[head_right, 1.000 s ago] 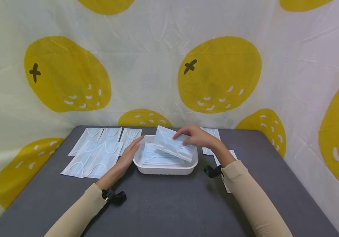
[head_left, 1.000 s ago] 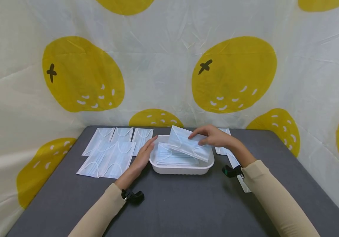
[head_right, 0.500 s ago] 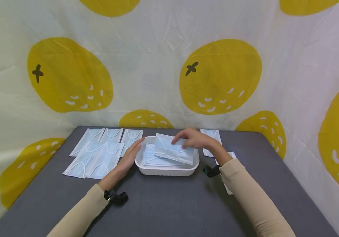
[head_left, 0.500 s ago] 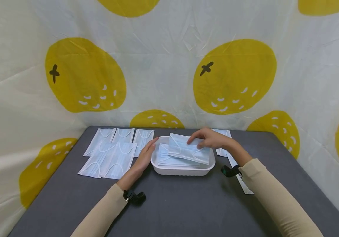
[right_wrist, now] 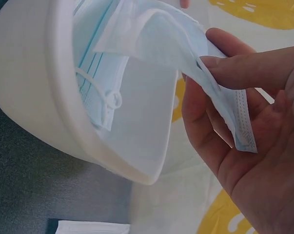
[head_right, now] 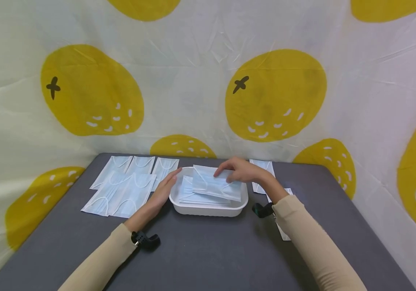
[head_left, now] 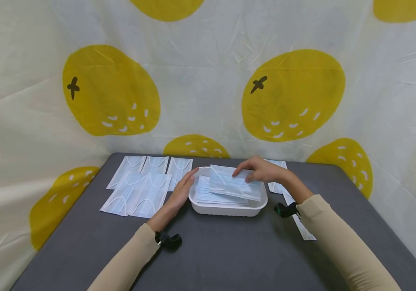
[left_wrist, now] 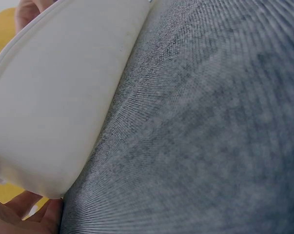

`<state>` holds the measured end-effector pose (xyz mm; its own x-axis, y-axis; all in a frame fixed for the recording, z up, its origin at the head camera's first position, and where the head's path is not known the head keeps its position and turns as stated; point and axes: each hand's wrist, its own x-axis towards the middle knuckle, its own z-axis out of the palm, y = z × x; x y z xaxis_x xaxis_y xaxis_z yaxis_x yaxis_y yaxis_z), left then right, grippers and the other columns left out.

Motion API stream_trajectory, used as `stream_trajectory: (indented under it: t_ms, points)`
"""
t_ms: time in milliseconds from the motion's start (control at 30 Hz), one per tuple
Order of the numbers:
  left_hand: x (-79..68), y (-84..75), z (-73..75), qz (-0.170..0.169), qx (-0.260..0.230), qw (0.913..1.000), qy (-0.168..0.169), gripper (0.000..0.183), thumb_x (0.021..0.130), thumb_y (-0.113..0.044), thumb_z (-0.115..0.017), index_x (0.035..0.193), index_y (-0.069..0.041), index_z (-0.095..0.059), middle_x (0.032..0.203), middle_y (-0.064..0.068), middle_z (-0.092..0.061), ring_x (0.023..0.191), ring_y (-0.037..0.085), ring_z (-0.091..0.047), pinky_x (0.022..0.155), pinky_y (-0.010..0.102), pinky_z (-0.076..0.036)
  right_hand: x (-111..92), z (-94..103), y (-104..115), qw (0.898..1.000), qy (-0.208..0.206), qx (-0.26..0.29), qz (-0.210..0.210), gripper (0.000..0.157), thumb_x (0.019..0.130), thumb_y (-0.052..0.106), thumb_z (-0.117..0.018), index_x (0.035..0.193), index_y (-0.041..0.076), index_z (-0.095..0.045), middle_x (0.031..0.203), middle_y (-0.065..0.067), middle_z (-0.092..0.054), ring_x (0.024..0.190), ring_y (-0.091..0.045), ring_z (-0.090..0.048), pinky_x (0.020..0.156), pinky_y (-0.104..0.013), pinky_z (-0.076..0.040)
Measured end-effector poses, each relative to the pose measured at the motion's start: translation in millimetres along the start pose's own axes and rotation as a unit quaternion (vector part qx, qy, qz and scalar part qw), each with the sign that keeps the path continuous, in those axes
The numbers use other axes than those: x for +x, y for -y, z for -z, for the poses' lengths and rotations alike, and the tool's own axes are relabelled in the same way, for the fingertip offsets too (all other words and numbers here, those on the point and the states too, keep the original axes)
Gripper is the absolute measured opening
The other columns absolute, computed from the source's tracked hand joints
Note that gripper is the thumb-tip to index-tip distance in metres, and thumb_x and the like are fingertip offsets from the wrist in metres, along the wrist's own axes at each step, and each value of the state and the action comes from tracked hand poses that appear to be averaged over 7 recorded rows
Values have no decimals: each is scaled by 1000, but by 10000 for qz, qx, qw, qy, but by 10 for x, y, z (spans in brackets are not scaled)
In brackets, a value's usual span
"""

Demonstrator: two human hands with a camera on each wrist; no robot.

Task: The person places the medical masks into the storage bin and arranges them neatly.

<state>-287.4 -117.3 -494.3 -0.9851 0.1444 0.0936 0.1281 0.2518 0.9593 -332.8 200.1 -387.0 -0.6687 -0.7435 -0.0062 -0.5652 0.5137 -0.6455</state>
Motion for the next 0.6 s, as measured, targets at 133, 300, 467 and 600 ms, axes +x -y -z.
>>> stream_trajectory:
  t_ms: [133,300,467,600]
  points:
    - [11,-9,-14,11,62,10000,-20,47,113,-34,-35,159,-30,-41,169,3,-33,159,29,-23,130,57,-14,-4,17,-17,9999,-72,39,107,37,89,-8,-62,120,8,-77,128,-12,-73,122,-30,-61,106,-48,-47]
    - [0,-2,-18,16,66,9999,-91,46,113,-35,-34,159,-30,-41,169,4,-33,159,30,-23,129,58,-14,8,29,-30,9996,-176,215,106,35,90,-6,-64,119,7,-77,128,-13,-73,124,-30,-61,105,-46,-48]
    - [-12,21,-30,52,130,9999,-70,47,113,-36,-34,159,-29,-41,169,3,-33,159,29,-23,130,56,-14,57,20,-36,9992,-161,346,123,34,90,-4,-65,120,8,-77,129,-13,-73,124,-29,-60,106,-45,-47]
    - [10,7,-30,-35,122,9999,-72,48,113,-36,-35,159,-28,-41,169,4,-34,159,29,-24,130,56,-14,122,21,-12,9994,-163,294,86,35,89,-3,-65,119,10,-78,128,-11,-73,123,-28,-61,108,-46,-47]
